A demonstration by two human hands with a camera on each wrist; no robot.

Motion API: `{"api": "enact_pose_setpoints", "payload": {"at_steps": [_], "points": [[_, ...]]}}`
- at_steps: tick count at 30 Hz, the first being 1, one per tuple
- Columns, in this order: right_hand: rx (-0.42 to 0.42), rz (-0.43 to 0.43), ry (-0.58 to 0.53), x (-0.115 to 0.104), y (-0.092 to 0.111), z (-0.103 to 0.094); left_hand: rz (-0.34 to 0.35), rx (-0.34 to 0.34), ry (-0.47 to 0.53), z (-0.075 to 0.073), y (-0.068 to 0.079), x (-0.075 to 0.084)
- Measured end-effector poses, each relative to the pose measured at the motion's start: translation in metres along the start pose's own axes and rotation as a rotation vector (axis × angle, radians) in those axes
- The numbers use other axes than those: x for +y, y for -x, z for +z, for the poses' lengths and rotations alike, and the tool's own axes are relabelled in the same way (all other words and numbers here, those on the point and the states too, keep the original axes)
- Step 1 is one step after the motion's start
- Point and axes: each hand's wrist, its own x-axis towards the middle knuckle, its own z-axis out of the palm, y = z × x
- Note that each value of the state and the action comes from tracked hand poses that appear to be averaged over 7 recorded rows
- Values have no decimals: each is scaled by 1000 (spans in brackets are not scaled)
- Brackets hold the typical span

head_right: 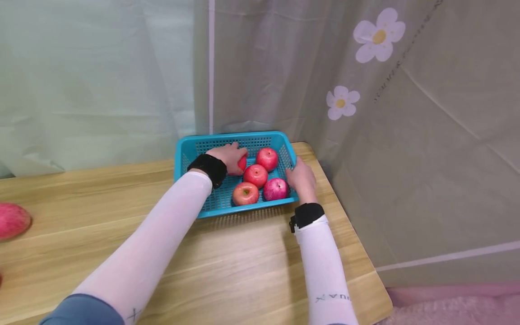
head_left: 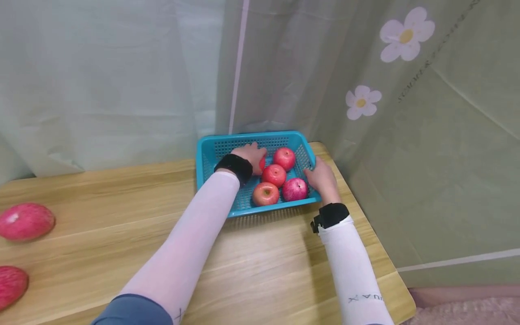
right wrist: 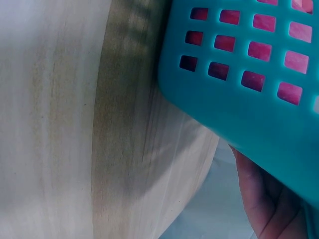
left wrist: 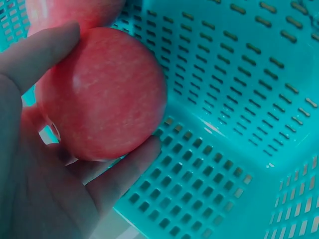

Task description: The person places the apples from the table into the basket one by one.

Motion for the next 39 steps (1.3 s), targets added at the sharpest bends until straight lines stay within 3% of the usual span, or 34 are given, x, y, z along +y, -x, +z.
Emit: {"api": "enact_pose_setpoints", "payload": {"at_steps": [7, 14, 21, 30, 39], "points": [[-6, 19, -8, 2, 5, -2, 2, -20, -1, 4, -5, 2], [-12, 27, -11, 3, 5, -4, 63, -3, -45, 5, -8, 6], [-16, 36, -21, 4, 7, -2, 96, -41, -105, 29, -36, -6], [-8, 23, 11, 1, 7, 2, 74, -11, -74, 22, -14, -1], [-1, 15, 10, -3, 5, 2, 57, 5, -143, 31, -28, -8]]}}
